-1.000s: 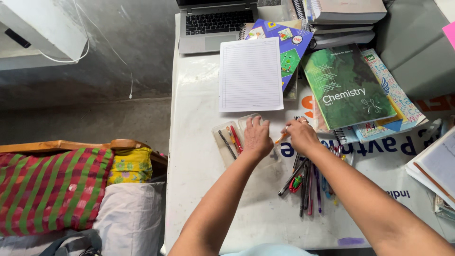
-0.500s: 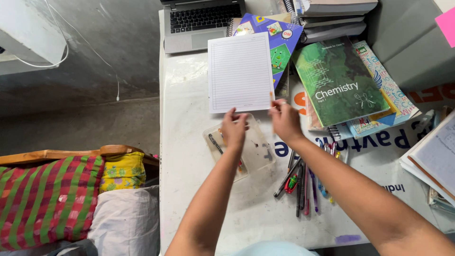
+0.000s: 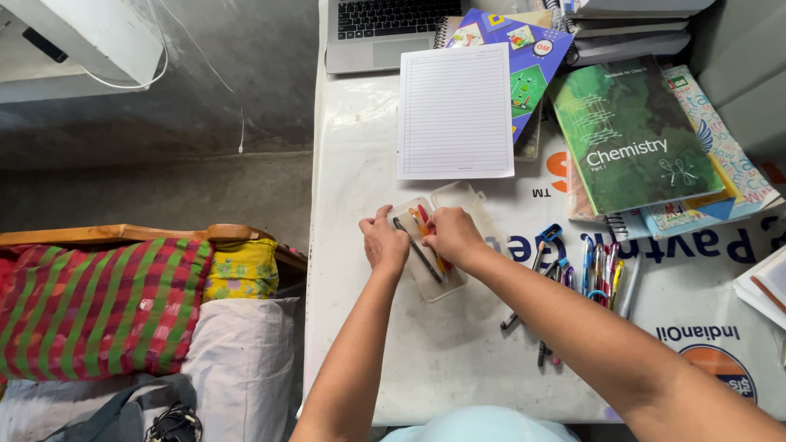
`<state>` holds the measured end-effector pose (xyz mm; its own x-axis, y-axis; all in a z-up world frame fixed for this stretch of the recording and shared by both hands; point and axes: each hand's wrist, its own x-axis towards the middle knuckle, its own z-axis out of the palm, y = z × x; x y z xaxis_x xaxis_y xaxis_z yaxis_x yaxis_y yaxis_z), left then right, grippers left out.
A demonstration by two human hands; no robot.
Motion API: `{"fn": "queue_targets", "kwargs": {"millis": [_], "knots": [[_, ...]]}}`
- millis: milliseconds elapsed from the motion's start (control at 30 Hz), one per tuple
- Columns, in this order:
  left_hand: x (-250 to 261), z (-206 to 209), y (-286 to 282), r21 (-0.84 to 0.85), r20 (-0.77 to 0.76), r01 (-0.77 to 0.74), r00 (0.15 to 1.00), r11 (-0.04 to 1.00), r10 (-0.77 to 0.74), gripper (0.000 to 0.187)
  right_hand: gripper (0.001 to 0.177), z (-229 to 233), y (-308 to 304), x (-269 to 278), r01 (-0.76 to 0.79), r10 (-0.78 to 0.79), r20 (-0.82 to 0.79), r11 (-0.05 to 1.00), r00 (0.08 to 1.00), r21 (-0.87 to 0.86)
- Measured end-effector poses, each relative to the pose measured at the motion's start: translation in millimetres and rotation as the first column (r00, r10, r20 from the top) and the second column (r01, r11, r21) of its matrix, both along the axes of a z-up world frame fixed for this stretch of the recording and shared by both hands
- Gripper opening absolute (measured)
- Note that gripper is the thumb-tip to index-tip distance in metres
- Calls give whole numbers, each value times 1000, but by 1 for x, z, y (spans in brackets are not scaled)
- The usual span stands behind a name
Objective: The person stacks several textbooks and notebooks on a desk, then places a lined notepad on top. They open a small plastic container and place multiple pens and pencils inside, arranging them neatly.
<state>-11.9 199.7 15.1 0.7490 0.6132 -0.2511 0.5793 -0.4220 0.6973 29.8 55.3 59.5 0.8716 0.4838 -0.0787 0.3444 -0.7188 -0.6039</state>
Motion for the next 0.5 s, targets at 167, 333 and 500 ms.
{"fn": "queue_targets", "kwargs": {"millis": [167,333,500], "knots": [[-5,14,-12,-246,-28,-84,996,966,80,59,20,7,-27,6,-5,-12,105,987,994,158],[-16,39,-39,-530,-85,-188,982,827,169,56,13,27,-95,8,91,-157,358,977,920,194],[-13,33,-62,-526,-70,-119,993,842,96,59,7,46,-161,-16,-165,159,501,986,851,-33]]}}
